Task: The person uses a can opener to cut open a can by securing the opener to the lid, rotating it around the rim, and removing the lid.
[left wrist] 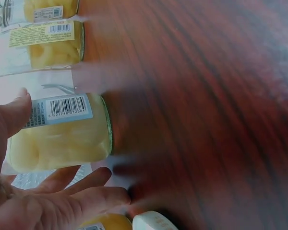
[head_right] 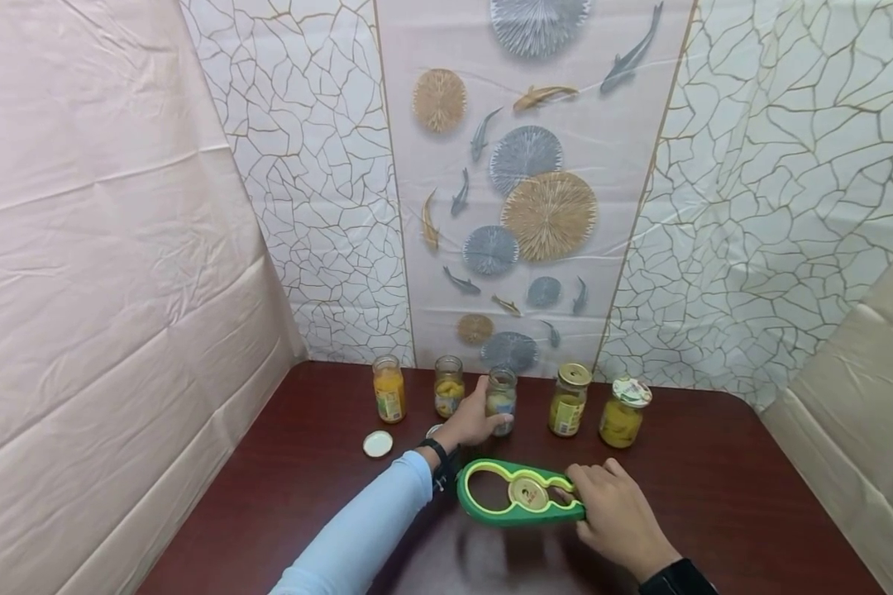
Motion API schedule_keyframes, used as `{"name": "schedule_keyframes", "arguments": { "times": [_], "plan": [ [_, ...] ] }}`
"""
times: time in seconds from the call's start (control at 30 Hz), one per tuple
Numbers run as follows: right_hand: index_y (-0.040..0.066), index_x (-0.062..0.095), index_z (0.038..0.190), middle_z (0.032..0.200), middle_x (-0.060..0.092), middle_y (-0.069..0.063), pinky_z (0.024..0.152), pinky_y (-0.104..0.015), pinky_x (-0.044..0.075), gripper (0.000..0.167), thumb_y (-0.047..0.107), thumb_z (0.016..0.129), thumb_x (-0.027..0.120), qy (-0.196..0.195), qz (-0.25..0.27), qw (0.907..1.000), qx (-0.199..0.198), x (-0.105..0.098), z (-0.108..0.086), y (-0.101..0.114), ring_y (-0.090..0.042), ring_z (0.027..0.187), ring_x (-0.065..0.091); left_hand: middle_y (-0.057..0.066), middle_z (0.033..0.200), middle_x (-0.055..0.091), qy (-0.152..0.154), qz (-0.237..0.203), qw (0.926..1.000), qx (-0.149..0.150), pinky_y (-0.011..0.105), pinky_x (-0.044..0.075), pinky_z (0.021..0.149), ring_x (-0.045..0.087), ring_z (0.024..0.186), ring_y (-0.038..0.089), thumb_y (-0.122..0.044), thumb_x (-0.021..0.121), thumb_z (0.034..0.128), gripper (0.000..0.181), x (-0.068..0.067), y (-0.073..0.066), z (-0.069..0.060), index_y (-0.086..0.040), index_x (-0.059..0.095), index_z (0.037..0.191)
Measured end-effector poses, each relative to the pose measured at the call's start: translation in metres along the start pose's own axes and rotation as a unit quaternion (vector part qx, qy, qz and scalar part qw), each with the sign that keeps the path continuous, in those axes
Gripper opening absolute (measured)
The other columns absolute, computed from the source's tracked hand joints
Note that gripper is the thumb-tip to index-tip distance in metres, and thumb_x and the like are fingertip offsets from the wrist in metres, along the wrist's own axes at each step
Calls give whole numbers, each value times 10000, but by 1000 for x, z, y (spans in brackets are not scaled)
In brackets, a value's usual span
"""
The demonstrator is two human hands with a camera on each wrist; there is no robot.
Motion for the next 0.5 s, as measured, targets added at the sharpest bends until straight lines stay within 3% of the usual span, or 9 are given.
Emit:
{"name": "schedule_keyframes", "arguments": {
  "times": [0.1,0.33,0.5],
  "plan": [
    [175,655,1028,789,635,142,724,-225,268,544,43,525,817,32,26,10000,11,0,1,0,47,707,400,96,1711,415,-38,-76,9999,-136,537,480,1195,455,1556,333,-496,728,1004,946,2,-1,7,-379,108,1709],
    [164,669,1049,804,646,137,728,-226,272,563,21,523,809,-46,78,10000,-25,-3,4,-1,41,714,432,159,1677,446,-10,57,9999,-159,557,503,1159,490,1519,379,-431,725,1023,889,-7,-29,-8,-328,158,1701],
    [184,654,1028,791,613,164,731,-233,266,552,21,526,814,-56,125,9999,15,-4,4,0,48,715,383,153,1668,455,-76,247,9993,-260,523,522,1139,515,1498,357,-433,701,1039,868,-7,-31,-8,-302,156,1702]
  ]
}}
Point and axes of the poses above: each hand's wrist, its own z-axis towards the middle knuckle, its own x-axis out of the palm, y = z × x, the point moved 5 cm from there along z, towards the middle knuckle
